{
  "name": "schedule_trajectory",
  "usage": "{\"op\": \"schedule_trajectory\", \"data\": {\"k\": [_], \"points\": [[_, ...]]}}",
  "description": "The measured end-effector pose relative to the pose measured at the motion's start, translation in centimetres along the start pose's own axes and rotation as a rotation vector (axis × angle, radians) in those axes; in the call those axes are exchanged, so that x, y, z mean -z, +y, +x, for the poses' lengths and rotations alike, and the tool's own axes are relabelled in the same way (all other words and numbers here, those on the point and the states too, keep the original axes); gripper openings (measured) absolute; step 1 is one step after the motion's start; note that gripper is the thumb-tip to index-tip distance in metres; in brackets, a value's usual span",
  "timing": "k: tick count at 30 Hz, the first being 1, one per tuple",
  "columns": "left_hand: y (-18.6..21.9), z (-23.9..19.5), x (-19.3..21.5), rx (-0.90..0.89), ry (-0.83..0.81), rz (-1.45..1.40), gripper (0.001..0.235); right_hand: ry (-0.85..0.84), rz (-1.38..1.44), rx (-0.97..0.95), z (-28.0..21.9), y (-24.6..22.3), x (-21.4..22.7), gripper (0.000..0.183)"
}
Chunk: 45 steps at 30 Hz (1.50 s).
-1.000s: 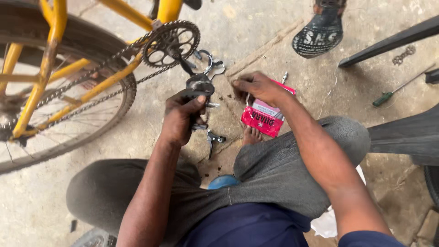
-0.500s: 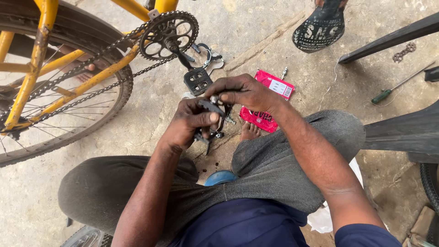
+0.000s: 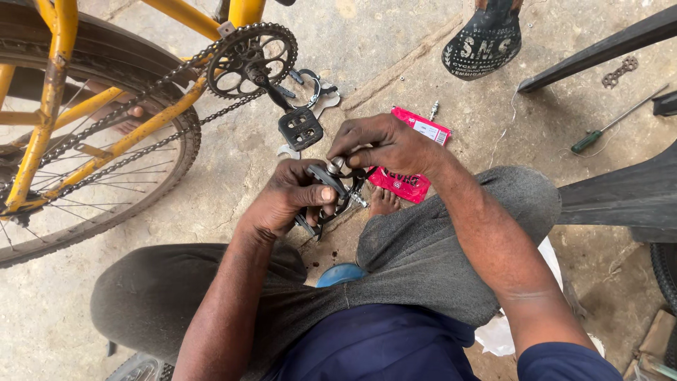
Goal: The person repairs a yellow bicycle by first handling a pedal and crank arm, then using a wrench to tighten the crank bolt. They subsequently use a screwdriver to adjust the rear derailleur and chain tension.
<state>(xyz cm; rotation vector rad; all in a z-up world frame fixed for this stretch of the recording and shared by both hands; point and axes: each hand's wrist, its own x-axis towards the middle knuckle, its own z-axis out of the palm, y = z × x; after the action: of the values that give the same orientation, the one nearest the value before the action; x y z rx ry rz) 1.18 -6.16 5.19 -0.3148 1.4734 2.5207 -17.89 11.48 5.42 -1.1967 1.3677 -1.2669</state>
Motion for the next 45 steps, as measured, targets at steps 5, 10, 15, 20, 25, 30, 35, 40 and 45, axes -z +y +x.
{"op": "schedule_trajectory", "data": {"k": [5,10,15,20,25,30,35,40,45], "points": [[0.1,-0.3,0.0,0.021,-0.121,-0.054,0.029,-0.155,0.327,-0.063,-0.1,-0.3,0.5,0.024],[0.0,-0.4,-0.2,-0.013,-0.134,-0.134,0.030,-0.091,0.479,-0.014,0.0,0.2,-0.5,0.028],[0.2,-0.9,-0.4,-0.049,-0.197,-0.160,0.028,-0.204,0.468,-0.009,-0.1,-0.4,-0.2,0.021],[-0.1,-0.7,-0.3,-0.063,-0.050,-0.035,0.025,0.289,0.033,0.089,0.2,-0.1,0.2,0.023],[-0.8,1.1,-0.4,-0.049,0.103,0.078,0.026,0.261,-0.311,0.020,-0.3,-0.9,-2.2,0.015],[-2.1,1.8,-0.2,0.009,0.162,0.123,0.030,0.240,-0.514,-0.150,1.0,0.0,-3.2,0.013],[-3.0,2.3,0.2,-0.005,0.233,0.060,0.028,0.284,-0.869,-0.035,1.5,1.2,-3.6,0.020],[-1.9,2.5,0.8,-0.046,0.292,0.179,0.028,0.294,-0.749,-0.556,1.7,0.3,-1.9,0.028],[-1.7,2.8,0.6,-0.052,0.345,0.164,0.030,0.324,-0.789,-0.420,-0.1,-0.1,1.0,0.024]]}}
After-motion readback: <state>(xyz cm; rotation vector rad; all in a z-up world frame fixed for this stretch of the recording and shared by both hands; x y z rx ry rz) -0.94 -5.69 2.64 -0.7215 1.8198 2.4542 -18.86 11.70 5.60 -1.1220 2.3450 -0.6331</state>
